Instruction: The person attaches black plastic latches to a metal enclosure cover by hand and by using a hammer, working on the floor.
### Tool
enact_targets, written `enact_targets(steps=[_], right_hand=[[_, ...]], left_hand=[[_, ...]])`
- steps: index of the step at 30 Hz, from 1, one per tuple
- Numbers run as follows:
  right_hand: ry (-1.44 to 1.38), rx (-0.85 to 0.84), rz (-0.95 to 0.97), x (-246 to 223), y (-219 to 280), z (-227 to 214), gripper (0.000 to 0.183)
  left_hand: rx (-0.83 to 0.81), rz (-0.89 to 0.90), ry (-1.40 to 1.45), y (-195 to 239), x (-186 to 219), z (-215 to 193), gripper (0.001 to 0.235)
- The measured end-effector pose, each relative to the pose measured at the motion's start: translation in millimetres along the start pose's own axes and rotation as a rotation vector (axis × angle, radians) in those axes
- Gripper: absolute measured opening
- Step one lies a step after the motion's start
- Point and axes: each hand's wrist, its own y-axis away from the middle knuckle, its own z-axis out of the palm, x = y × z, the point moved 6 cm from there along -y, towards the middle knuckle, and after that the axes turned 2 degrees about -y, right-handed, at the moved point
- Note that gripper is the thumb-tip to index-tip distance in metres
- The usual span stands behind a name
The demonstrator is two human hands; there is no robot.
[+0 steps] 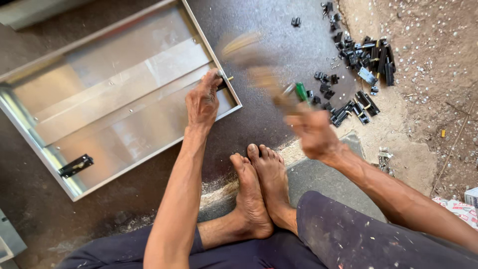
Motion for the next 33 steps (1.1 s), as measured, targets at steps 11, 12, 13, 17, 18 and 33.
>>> enact_targets(steps=[11, 12, 13, 17, 18, 33], right_hand=[[-0.139, -0.017, 0.346, 9, 3, 1, 0.048], [-0.132, 0.016, 0.310, 14, 2, -3, 0.053], [-0.230, 0.070, 0.353, 25, 6, -9, 0.051], [-0.561, 0.225, 0.507, 67, 49, -27, 0.044], [-0.630, 0.265, 0.502, 77, 49, -33, 0.044], [-0.445, 0.198, 0.682, 106, 111, -3, 0.049]], left_hand=[[0.022, -0.067, 0.042, -14, 17, -22, 0.025], [0.047, -0.086, 0.068, -23, 22, -23, 0.025], [0.019, -0.037, -0.034, -34, 29, -18, 0.021], [-0.056, 0.104, 0.259, -24, 55, 40, 0.018], [-0.033, 0.158, 0.492, -23, 61, 59, 0.023], [-0.254, -0.638, 1.144, -49, 31, -1, 0.047]])
